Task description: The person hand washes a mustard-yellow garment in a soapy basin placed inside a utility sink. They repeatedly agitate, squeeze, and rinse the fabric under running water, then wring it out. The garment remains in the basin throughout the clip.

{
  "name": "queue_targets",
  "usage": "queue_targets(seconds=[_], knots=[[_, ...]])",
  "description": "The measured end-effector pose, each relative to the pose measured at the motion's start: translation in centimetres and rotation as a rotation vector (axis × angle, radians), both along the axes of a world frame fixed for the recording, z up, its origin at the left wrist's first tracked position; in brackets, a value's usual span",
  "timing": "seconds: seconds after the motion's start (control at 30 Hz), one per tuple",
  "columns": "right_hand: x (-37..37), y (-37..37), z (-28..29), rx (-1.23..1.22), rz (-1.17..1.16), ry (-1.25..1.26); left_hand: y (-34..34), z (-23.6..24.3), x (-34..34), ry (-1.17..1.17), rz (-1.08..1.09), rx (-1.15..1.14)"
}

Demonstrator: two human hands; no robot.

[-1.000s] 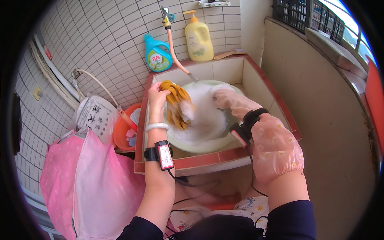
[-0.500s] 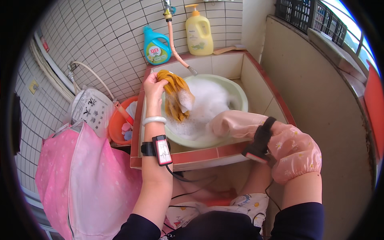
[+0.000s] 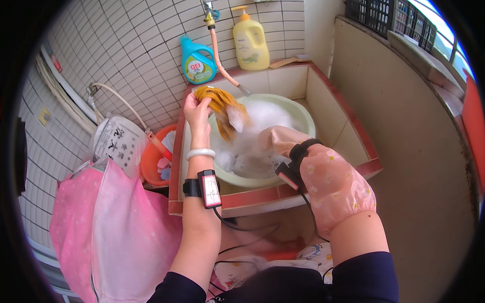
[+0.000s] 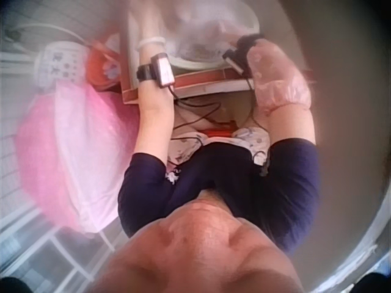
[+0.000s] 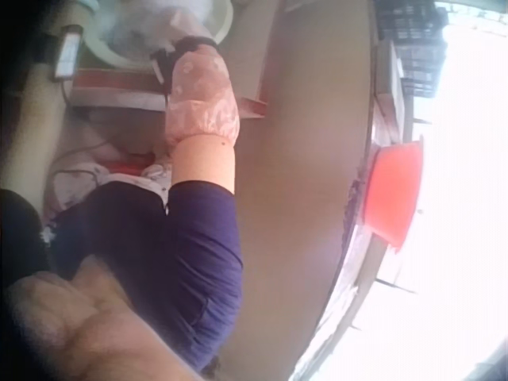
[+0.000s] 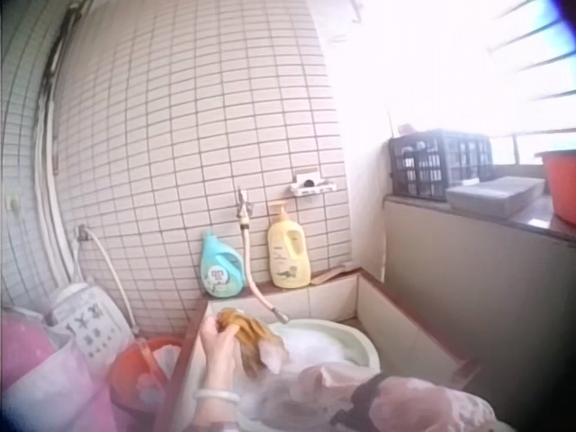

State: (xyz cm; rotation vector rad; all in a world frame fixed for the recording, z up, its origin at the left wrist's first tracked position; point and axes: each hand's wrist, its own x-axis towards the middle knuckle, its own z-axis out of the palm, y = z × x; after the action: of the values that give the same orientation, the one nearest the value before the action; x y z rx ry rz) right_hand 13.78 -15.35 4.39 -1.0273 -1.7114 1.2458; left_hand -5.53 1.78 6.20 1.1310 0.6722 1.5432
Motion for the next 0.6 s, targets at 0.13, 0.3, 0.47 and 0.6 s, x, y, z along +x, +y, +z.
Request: queue_targets(seconds=[0.13, 0.3, 0.47, 0.6], knots=[[0.0, -0.1, 2.1, 0.041, -0.134, -0.027, -0.5, 0.3, 0.6, -0.032, -0.013, 0.048], [-2.7, 0.6, 4.0, 0.111, -0.207, 0.059, -1.1, 0.3, 1.3, 0.061, -0.033, 0.068], [-1.9, 0.4, 3.0, -0.007, -0.156, 0.174, -0.9, -0.2, 1.2, 0.131, -0.043, 0.020], [0.0, -0.3, 2.7, -0.141, -0.111, 0.314, -0.3, -1.1, 1.3, 0.182, -0.008, 0.112]])
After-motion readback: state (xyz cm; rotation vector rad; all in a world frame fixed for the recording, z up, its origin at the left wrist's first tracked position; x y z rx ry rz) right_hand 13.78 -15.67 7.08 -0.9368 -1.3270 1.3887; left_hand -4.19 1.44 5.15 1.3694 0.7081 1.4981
